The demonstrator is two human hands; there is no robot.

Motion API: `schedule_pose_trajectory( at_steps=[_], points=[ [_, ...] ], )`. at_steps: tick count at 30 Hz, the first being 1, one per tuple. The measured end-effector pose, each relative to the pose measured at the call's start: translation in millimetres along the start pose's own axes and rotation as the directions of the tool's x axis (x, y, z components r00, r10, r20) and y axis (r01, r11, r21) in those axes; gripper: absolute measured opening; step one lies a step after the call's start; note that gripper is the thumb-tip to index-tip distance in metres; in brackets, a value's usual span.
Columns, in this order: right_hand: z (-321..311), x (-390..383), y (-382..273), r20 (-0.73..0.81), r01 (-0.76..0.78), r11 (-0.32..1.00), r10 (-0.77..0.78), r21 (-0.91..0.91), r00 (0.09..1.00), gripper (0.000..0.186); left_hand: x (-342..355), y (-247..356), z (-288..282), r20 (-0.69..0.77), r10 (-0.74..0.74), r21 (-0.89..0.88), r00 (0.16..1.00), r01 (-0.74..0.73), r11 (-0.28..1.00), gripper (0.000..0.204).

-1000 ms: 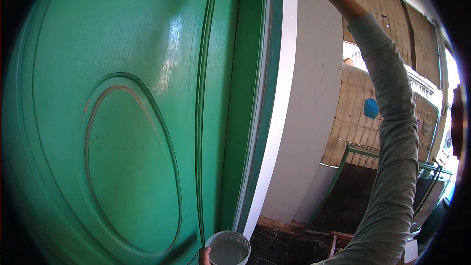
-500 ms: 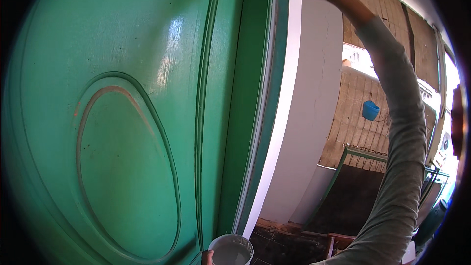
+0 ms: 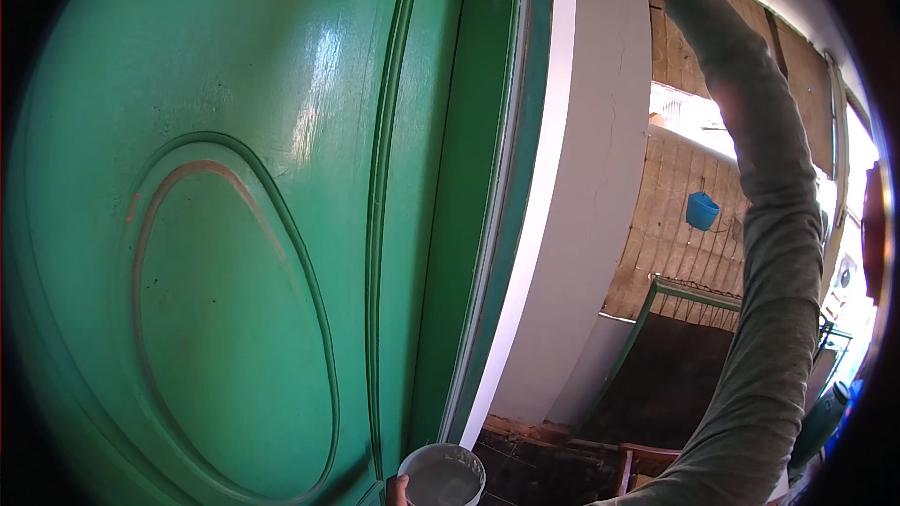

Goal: The person applies white paint to a door frame using a paint brush, dipping the brush into a paint bucket to load it with paint.

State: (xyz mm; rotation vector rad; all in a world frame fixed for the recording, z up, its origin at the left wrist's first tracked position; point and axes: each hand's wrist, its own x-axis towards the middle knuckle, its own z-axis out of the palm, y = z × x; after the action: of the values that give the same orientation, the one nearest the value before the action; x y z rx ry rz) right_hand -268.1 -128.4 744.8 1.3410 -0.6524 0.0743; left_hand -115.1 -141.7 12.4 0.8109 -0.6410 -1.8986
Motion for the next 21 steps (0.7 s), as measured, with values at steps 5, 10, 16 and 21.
schedule_pose_trajectory(
  at_steps=[5,10,16,21],
  points=[
    [-18,-21,-57,0.085,0.193,0.930,-0.230,0.314,0.970,0.014,-4,4,2,-0.046,0.041,-0.050,0.998,-0.043,0.998,0.059],
    [-26,-14,-3,0.219,-0.279,0.768,0.184,0.576,0.958,0.018,0,-3,11,0.039,-0.005,-0.041,0.999,0.006,0.999,0.058],
    [2,3,16,-0.074,-0.231,0.910,0.272,0.343,0.960,0.017,1,0,11,0.033,0.008,-0.063,0.999,-0.006,0.998,0.057],
    [13,-35,-41,-0.114,0.140,0.910,-0.103,0.390,0.988,0.017,-2,1,11,0.004,0.031,-0.104,1.000,-0.031,0.994,0.056]
  ],
)
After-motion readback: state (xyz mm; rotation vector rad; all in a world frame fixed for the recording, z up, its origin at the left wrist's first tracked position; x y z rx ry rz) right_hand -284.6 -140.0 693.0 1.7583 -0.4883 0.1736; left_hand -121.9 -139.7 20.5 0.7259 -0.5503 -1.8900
